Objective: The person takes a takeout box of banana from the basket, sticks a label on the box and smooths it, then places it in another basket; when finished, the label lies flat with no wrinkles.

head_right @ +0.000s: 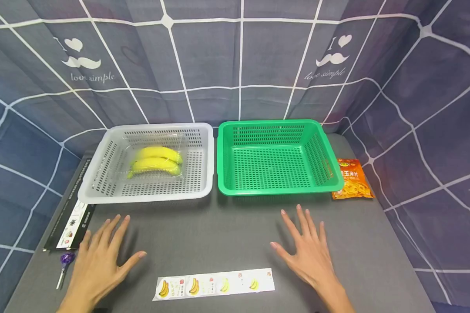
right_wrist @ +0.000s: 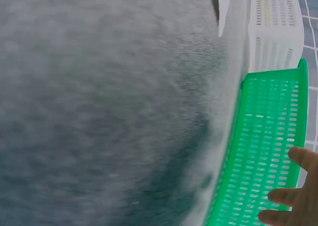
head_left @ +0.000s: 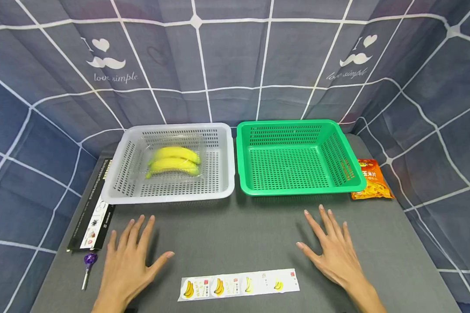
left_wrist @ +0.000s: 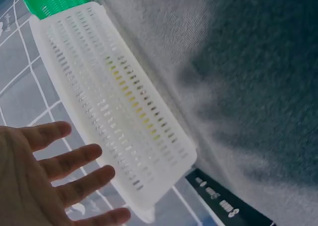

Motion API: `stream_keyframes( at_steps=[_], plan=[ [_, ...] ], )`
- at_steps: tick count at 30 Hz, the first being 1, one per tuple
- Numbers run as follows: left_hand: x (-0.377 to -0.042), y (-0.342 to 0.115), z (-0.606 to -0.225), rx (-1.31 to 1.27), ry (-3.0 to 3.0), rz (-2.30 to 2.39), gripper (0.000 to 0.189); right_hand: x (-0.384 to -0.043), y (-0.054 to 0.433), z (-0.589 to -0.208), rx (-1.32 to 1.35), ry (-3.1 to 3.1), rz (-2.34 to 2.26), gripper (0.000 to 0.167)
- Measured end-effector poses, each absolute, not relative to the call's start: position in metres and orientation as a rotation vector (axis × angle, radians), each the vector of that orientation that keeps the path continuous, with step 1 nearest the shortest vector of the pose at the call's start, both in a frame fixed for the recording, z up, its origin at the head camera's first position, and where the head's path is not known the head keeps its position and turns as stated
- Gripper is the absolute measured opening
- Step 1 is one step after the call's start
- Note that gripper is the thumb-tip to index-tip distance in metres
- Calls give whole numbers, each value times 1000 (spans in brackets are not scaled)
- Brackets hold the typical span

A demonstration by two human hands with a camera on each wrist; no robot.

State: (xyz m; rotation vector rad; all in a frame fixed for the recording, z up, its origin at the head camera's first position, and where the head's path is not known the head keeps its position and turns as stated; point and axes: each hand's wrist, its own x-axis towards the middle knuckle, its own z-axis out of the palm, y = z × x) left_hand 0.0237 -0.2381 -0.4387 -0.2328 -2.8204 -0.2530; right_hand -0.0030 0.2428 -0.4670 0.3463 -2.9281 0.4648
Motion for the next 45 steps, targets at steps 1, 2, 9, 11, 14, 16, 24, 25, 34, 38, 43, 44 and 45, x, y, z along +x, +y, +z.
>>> stream_keyframes(
  at_steps=[1, 2, 9, 11, 14, 16, 24, 25, 34, 38, 43, 44, 45],
  plan=[
    [24, -239, -437, -233, -2807, -259, 99, -4, 241, -465, 364, -2929, 477, 82],
    [24, -239, -435, -234, -2793, -263, 99, -5, 240, -463, 382, -2928, 490, 81],
    [14, -250, -415, -240, -2636, -346, 102, -20, 227, -442, 557, -2860, 651, 80],
    [9, -256, -409, -233, -2609, -392, 99, -27, 222, -435, 614, -2828, 684, 82],
    [1, -266, -401, -188, -2619, -466, 91, -37, 214, -423, 694, -2790, 722, 84],
    [-4, -272, -397, -145, -2646, -506, 89, -45, 209, -414, 747, -2780, 747, 85],
    [-21, -285, -397, 29, -2722, -627, 84, -75, 179, -387, 931, -2724, 828, 85],
    [-23, -285, -399, 37, -2725, -639, 84, -79, 175, -386, 946, -2714, 841, 85],
    [-46, -296, -408, 73, -2684, -703, 78, -118, 136, -367, 1097, -2657, 860, 80],
    [-52, -300, -409, 127, -2700, -753, 78, -141, 117, -358, 1193, -2644, 879, 77],
    [-59, -303, -412, 149, -2749, -785, 79, -172, 92, -348, 1293, -2707, 1008, 73],
    [-60, -303, -412, 145, -2757, -790, 79, -179, 86, -346, 1307, -2723, 1018, 73],
    [-62, -304, -412, 142, -2765, -795, 79, -186, 81, -344, 1313, -2741, 1019, 73]
  ],
)
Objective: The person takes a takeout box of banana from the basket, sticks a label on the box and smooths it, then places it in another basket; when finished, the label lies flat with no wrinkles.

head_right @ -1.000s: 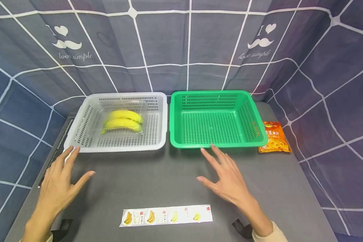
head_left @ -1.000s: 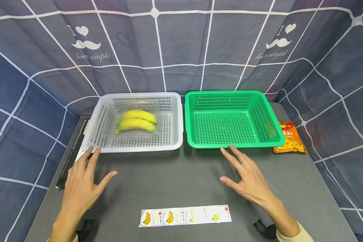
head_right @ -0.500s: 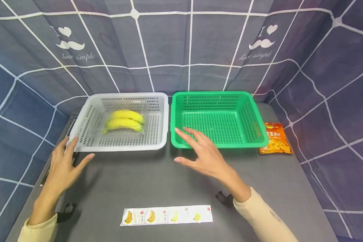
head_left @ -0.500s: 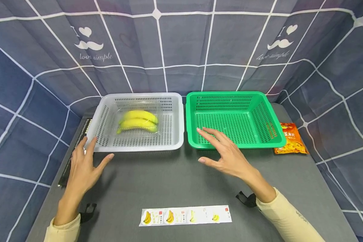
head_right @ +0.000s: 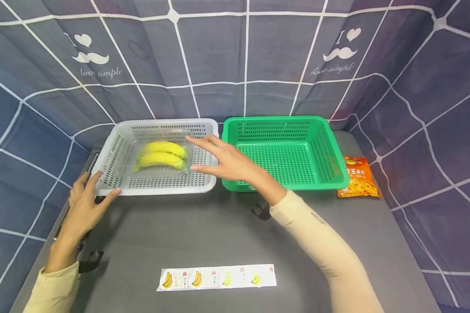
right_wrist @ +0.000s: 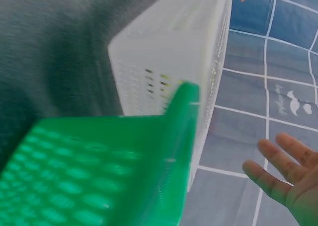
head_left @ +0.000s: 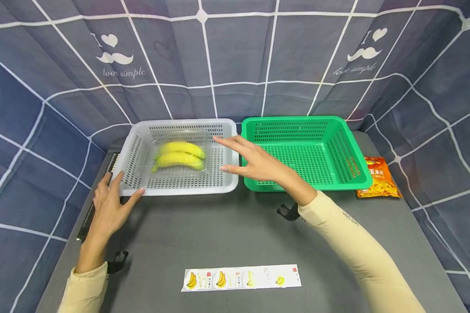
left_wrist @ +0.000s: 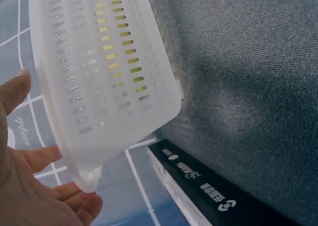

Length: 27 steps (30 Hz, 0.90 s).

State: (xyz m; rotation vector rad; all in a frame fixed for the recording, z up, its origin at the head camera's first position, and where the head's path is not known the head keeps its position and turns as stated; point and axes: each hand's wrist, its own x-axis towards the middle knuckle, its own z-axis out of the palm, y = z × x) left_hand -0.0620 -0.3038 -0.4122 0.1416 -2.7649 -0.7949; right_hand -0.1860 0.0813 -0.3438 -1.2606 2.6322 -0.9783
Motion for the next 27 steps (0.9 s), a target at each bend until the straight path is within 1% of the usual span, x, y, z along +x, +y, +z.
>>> stream_keyframes(
  at_steps=[5, 12, 15, 20, 23, 27],
  plan=[
    [-66, -306, -413, 158, -2775, -851, 83, -221, 56, -336, -1251, 2598, -884, 74],
    [-65, -306, -416, 187, -2733, -997, 91, -259, 29, -348, -1235, 2343, -912, 78],
    [-64, -307, -419, 212, -2710, -1024, 94, -270, 17, -354, -1262, 2316, -858, 77],
    [-64, -308, -420, 255, -2715, -1041, 99, -283, 6, -361, -1233, 2377, -676, 71],
    [-65, -308, -420, 245, -2711, -1043, 100, -289, 2, -366, -1217, 2367, -628, 70],
    [-66, -311, -422, 209, -2690, -1034, 97, -294, -4, -373, -1190, 2336, -601, 73]
  ],
)
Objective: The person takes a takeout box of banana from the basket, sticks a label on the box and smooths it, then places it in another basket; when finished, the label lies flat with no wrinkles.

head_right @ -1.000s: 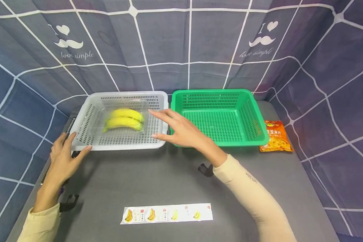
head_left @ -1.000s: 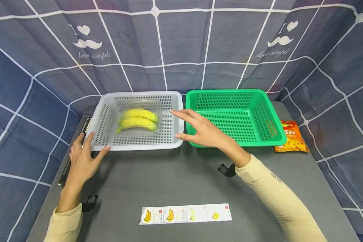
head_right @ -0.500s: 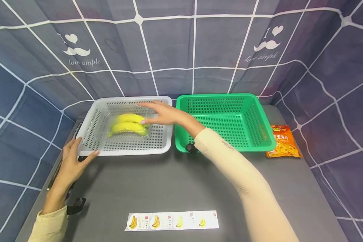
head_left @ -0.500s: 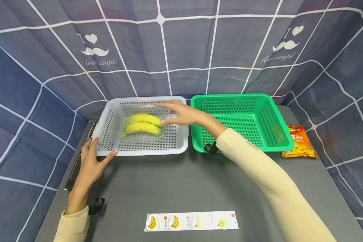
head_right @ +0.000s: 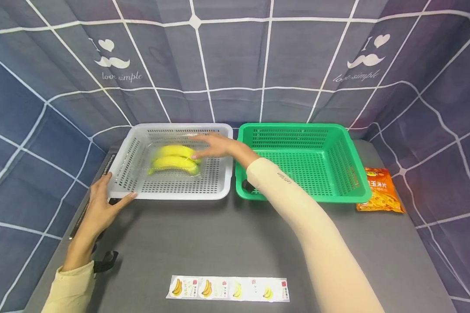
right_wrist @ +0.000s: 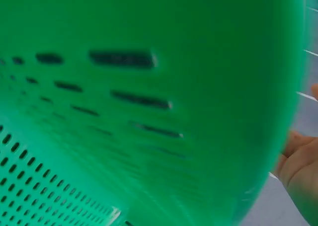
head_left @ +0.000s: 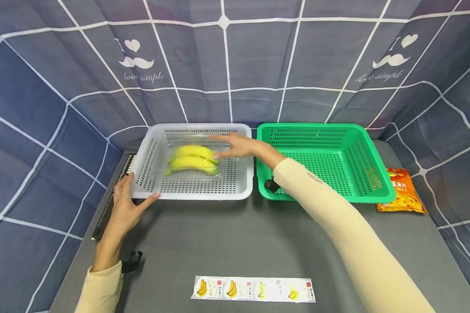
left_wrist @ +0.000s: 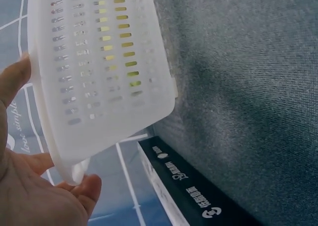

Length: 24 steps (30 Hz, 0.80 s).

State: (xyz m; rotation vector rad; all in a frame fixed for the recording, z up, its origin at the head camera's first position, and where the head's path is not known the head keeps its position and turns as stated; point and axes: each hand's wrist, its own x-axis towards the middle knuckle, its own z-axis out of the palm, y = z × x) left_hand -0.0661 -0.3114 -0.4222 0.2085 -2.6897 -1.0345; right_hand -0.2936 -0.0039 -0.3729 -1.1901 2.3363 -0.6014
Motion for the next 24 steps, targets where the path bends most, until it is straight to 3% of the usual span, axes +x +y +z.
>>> stream_keyframes(
  at_steps=[12, 24],
  plan=[
    [-70, -312, -419, 226, -2719, -1058, 102, -298, -15, -392, -1019, 2377, -670, 84],
    [-71, -315, -423, 212, -2704, -1063, 99, -291, -19, -403, -721, 1947, -1096, 87]
  ],
)
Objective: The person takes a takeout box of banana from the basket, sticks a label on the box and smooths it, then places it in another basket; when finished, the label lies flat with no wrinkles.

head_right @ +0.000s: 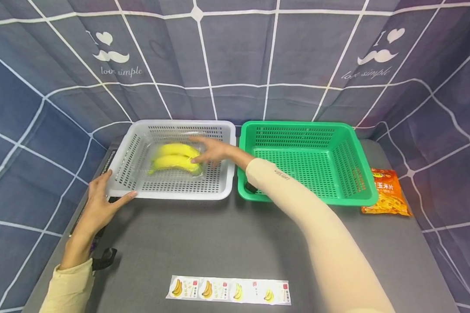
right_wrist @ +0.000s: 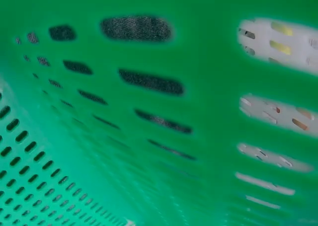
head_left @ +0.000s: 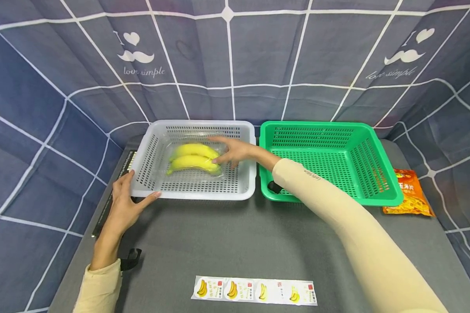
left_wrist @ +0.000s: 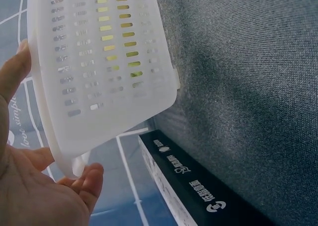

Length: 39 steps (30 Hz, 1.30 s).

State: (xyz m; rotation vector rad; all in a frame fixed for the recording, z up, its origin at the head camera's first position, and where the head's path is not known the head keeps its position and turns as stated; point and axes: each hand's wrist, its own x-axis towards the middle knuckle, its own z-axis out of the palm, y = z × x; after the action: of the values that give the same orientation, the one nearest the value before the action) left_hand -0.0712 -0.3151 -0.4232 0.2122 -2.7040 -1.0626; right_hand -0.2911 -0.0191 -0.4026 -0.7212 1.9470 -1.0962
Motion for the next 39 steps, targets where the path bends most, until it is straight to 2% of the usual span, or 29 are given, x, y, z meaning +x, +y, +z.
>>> stream_keyframes(
  at_steps=[24, 39],
  plan=[
    [-70, -318, -420, 280, -2761, -1093, 99, -292, -15, -402, -684, 1869, -1282, 86],
    [-71, -315, -419, 284, -2768, -1103, 101, -284, 26, -365, -647, 1811, -1464, 79]
  ],
)
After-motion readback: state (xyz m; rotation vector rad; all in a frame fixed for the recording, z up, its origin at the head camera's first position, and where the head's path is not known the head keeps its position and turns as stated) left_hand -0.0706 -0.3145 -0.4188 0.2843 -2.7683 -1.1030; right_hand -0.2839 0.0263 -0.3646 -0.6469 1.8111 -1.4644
